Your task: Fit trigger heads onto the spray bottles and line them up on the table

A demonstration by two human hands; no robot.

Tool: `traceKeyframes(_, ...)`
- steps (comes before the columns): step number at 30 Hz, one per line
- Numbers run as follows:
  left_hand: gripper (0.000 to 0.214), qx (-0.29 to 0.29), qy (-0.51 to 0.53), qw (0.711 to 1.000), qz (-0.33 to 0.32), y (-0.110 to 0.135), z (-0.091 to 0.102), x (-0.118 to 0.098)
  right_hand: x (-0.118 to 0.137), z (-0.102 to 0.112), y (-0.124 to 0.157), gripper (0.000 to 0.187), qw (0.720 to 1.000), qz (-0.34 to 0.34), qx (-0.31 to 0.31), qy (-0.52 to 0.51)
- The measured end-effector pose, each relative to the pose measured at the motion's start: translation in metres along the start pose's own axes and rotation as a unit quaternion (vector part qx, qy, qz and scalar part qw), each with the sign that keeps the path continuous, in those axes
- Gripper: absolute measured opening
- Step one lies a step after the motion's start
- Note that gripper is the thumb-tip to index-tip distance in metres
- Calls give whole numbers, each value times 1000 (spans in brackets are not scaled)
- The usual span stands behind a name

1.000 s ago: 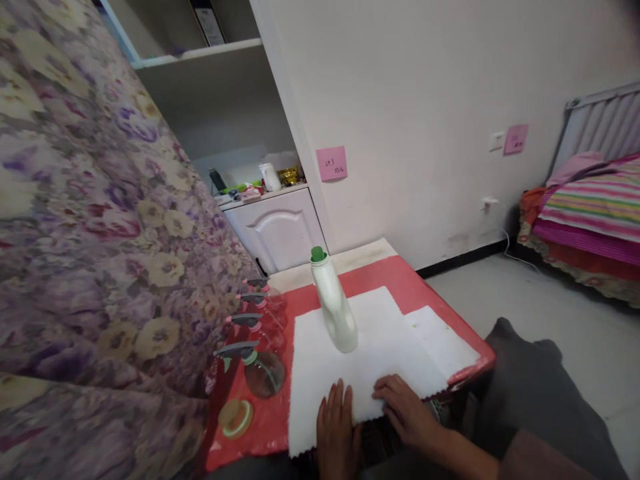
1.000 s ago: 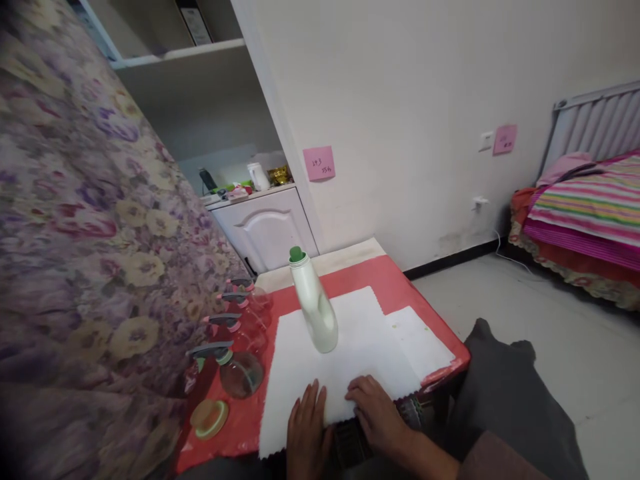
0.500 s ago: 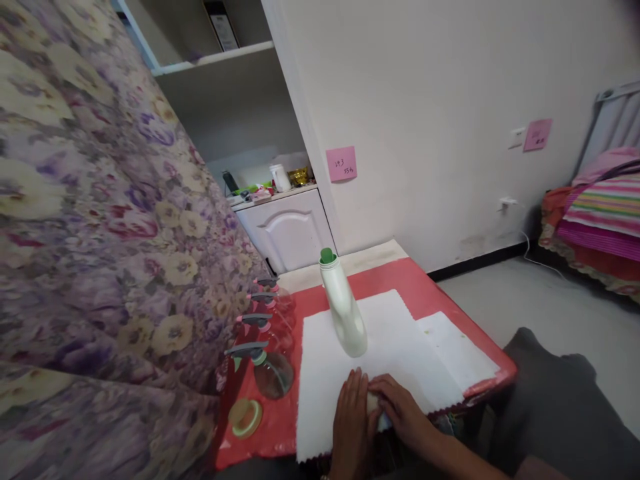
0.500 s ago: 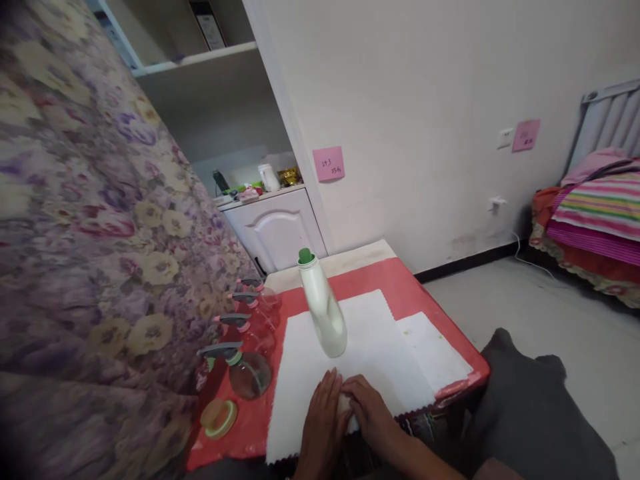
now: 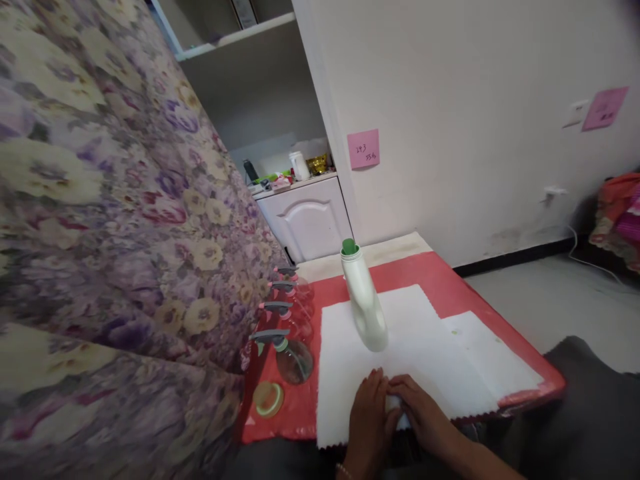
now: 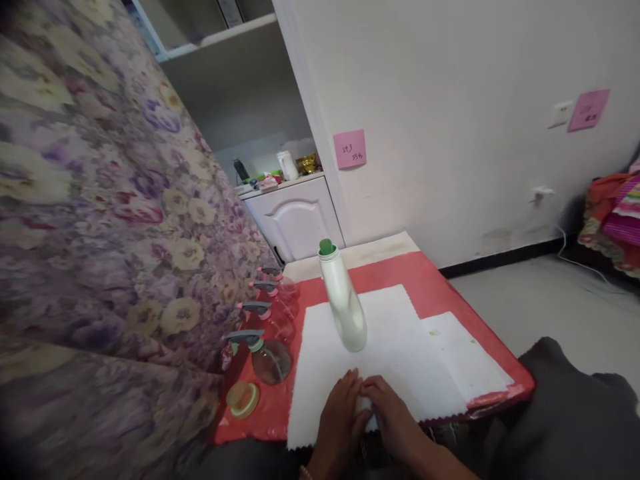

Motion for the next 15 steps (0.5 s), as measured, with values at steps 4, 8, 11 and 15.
traceKeyframes(4,43,-5,-61,996,65,7,5,37,2,-4,-1,34,999,-13,-9,33)
traceKeyframes(8,50,-13,-131,984,122,20,11,63,1,-25,0,41,997,24,4,79)
traceKeyframes(11,52,-19,-153,982,110,24,11,63,-2,-40,3,47,992,62,29,109)
traceKeyframes(15,51,-20,-163,981,106,24,9,61,-1,-42,5,49,992,50,41,110)
Point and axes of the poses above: each hand's wrist, its own y-axis away from the middle knuckle, its own z-axis out of the back of the hand, x = y × z, the point moved 8 cm from there along -y, towards the middle knuckle, and after that the axes turned 13 degrees about -y, right-handed, at the moved point
